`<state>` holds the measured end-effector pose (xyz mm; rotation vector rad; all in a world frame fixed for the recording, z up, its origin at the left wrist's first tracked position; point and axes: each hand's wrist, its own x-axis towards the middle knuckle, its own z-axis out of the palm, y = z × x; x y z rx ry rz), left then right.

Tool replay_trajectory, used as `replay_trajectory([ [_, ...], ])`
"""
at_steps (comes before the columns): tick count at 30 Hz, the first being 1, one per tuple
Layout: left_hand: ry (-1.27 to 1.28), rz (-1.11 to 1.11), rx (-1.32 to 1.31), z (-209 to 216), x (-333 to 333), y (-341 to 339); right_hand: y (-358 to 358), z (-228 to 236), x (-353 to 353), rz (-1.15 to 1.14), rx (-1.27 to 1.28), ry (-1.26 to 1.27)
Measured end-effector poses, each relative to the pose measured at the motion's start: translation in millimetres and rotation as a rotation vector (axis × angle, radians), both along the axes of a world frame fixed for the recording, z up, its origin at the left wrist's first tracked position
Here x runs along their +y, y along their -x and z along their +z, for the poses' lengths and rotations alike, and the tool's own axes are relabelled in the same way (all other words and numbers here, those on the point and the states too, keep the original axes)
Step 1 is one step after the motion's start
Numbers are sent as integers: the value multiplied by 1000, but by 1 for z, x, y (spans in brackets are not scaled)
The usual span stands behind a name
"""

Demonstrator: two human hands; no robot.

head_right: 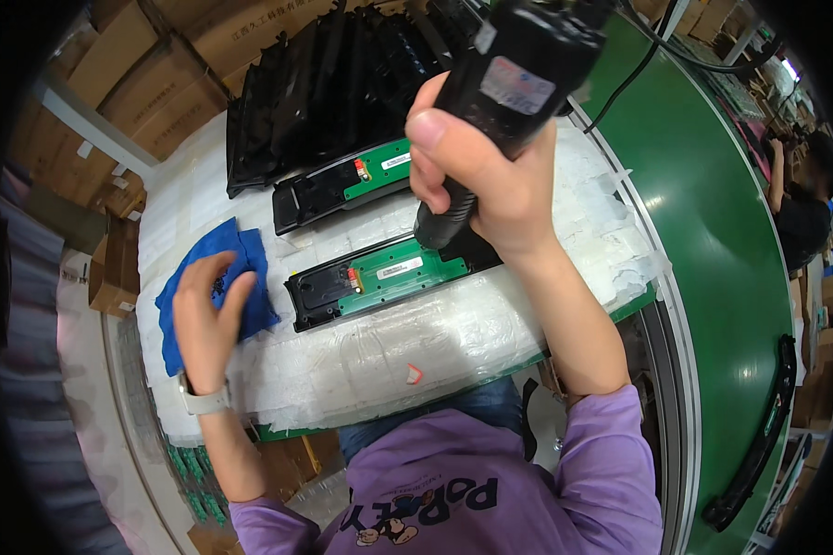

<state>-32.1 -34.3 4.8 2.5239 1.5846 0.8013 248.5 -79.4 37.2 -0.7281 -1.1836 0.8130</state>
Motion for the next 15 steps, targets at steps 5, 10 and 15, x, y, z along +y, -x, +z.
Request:
replay_trajectory([
  [5, -73, 232, 412, -15, 12, 64, 7, -1, 3, -2, -28, 40],
  [10, 5, 250, 241, -28, 14, 69, 12, -1, 10, -38, -48, 56],
  [15, -133, 234, 258, -35, 17, 69, 17, 1, 15, -16, -105, 104],
])
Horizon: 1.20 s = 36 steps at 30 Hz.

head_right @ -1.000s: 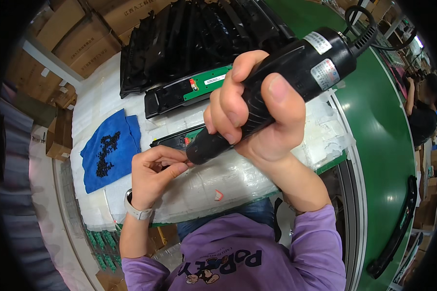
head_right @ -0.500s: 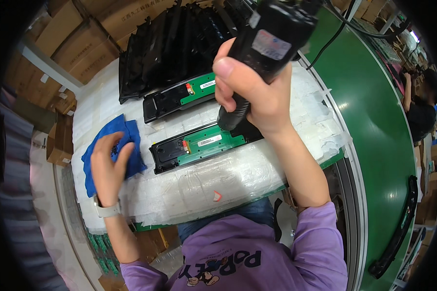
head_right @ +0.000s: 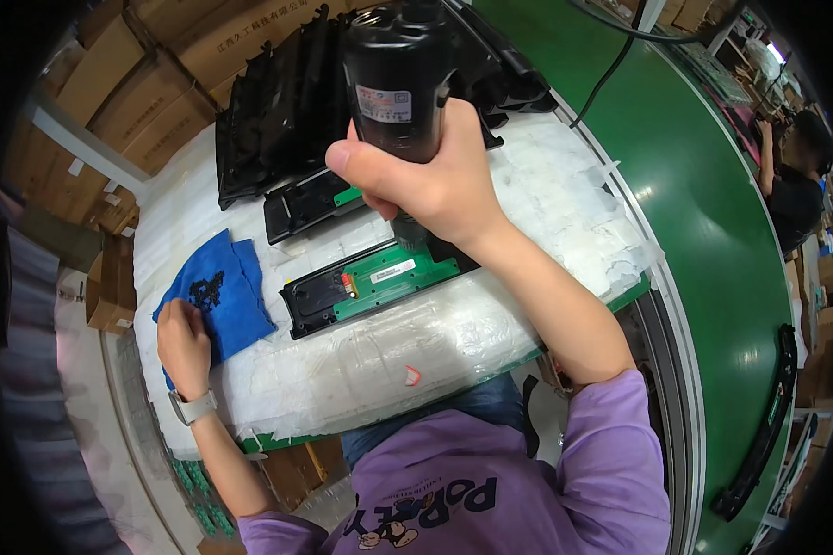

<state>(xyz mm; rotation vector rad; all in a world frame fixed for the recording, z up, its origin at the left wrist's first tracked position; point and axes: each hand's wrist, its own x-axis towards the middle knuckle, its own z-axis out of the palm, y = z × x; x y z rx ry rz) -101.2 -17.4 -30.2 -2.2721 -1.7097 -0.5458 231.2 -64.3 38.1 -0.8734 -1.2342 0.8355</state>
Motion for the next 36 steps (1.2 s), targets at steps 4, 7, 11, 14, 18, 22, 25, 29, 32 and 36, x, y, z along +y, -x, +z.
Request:
replay_trajectory([
  [4, -19, 41, -81, 0, 2, 3, -1, -1, 3, 12, 33, -4],
  [7, 3, 44, -122, 0, 4, 4, 1, 0, -2, 24, -3, -14],
  [11, 14, 16, -101, 6, 3, 2, 2, 3, -6, 69, -64, -51],
  [14, 57, -56, -247, 15, -1, -11, -2, 2, -13, 147, 57, -64],
  [18, -20, -119, -321, 18, -2, -34, -14, 9, -20, 399, 264, -221],
  [22, -92, -105, -174, 17, 5, -38, -22, 4, -23, 407, 318, -283],
  [25, 292, -353, -635, 16, -2, -51, -17, 0, -22, 406, 546, -381],
  [29, 906, -487, -1266, 21, -33, -96, -13, 0, -28, 383, 687, -374],
  [32, 1135, -579, -1463, 19, -46, -121, -17, -4, -31, 469, 624, -390],
  [36, 1239, -602, -1496, 17, -49, -133, -20, -7, -33, 457, 615, -393],
])
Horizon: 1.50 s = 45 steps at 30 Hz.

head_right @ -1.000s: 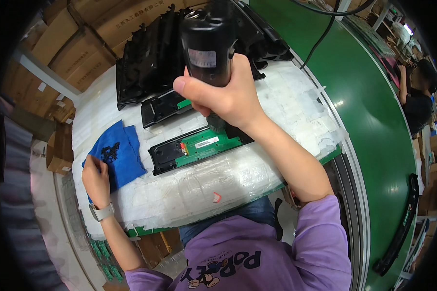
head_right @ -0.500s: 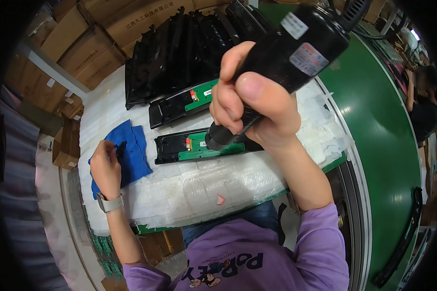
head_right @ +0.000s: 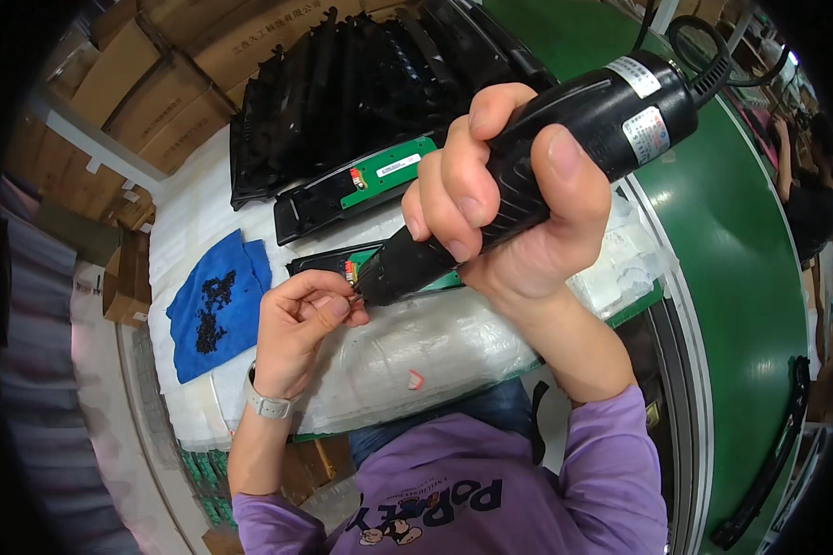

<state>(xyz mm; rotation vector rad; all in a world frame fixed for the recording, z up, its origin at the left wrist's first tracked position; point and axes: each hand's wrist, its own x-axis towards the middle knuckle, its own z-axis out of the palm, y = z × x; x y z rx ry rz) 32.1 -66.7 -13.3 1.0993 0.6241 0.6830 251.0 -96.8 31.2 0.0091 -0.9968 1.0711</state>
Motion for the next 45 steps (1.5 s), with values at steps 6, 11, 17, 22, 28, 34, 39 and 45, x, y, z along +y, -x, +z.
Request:
replay_trajectory([
  [6, -81, -30, 33, -6, 0, 0, 1, -4, -1, -9, -15, 41],
  [11, -113, -43, 52, -10, 0, 0, 11, -1, -5, -77, -23, 89],
  [17, 10, -43, 21, -4, -5, -5, 6, 3, -8, -93, -57, 145],
  [22, -1272, 30, 624, -4, 3, -8, -18, 8, -10, -178, -444, 257],
  [28, -1344, -18, 739, -18, 5, -2, -6, 8, -3, -325, -577, 422],
  [34, -1348, 10, 717, -22, 5, -2, -9, 8, -3, -331, -570, 421],
  [39, -1356, 34, 719, -24, 4, -4, -10, 7, -2, -334, -468, 391],
  [45, -1354, 44, 715, -24, 3, -6, -3, 4, -4, -186, -571, 391],
])
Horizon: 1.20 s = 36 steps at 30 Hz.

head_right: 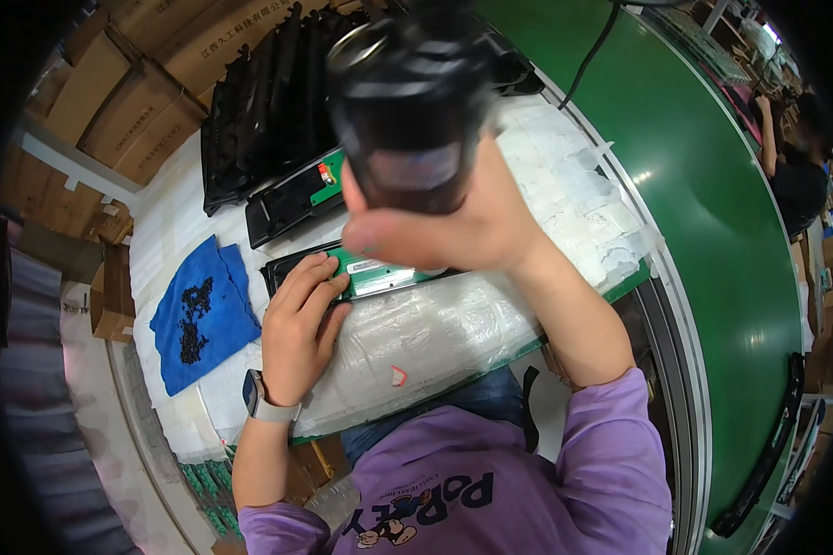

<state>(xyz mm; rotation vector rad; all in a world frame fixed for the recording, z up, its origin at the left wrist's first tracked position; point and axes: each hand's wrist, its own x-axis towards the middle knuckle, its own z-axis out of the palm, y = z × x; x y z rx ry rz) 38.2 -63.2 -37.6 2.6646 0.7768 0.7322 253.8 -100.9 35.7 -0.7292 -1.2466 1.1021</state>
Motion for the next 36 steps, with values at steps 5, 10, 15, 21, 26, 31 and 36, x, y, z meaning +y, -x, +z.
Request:
replay_trajectory([
  [5, 13, -16, -38, 0, 2, 0, 1, -6, 2, 43, 11, -47],
  [10, 24, -18, -56, 4, 3, -4, 3, -7, 1, -69, -129, -180],
  [15, 59, -21, -71, 4, 6, -6, 2, -3, -8, -19, -6, -121],
  [21, -80, -58, -42, 2, 2, -8, -48, 12, -9, 359, 323, -448],
  [26, -289, -75, -2, 14, 3, -6, -94, 34, -52, -50, 164, -210],
  [31, -236, -32, 20, 39, 5, -9, -109, 7, -43, -644, -531, 254],
  [36, -30, -5, -158, 69, 36, -50, -134, -55, -24, -1030, -1109, 188],
])
